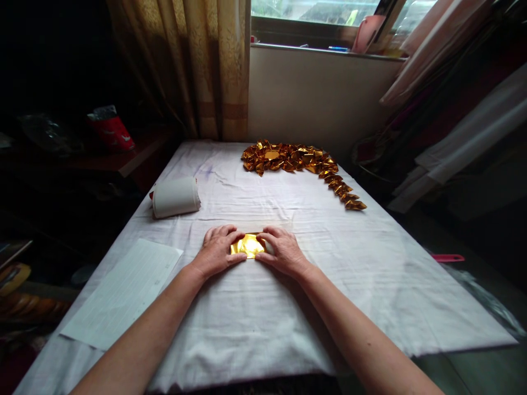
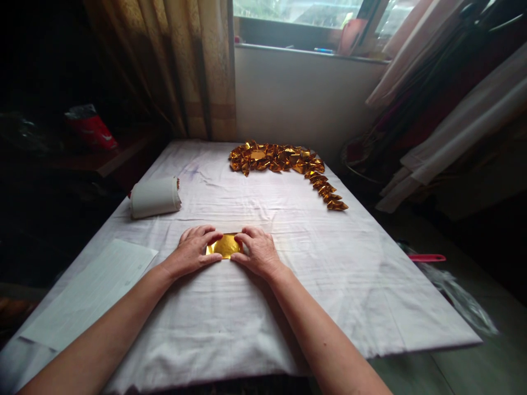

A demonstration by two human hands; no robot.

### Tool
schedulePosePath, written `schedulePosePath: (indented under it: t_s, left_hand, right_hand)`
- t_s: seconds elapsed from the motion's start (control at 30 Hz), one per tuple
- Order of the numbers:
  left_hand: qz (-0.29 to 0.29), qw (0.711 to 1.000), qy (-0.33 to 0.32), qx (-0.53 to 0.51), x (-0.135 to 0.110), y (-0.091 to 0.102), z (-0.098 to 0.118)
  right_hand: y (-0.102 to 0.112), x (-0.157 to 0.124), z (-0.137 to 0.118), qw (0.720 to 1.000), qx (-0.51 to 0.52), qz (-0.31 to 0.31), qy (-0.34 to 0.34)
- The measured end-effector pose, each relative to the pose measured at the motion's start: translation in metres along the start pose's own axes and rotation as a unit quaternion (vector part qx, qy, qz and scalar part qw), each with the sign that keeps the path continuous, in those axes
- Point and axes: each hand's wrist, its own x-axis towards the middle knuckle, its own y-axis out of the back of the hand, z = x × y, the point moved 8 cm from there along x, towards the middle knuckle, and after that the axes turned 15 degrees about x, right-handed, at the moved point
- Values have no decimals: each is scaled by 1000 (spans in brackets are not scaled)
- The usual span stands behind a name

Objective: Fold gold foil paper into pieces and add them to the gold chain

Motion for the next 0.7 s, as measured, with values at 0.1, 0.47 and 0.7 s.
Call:
schedulePosePath:
  t_s: [0.1, 0.47, 0.7]
  left_hand:
    - [-22, 1000, -7, -7, 1, -2, -4]
    - [-152, 987, -45, 12, 7, -2, -14]
    - [-225, 971, -83, 14, 13, 10, -14]
  right_hand:
    - [1, -1, 7, 1000, -7, -26, 15]
    - [1, 4, 19, 994, 15, -105, 20]
    - [0, 4, 20, 995, 16, -92, 21]
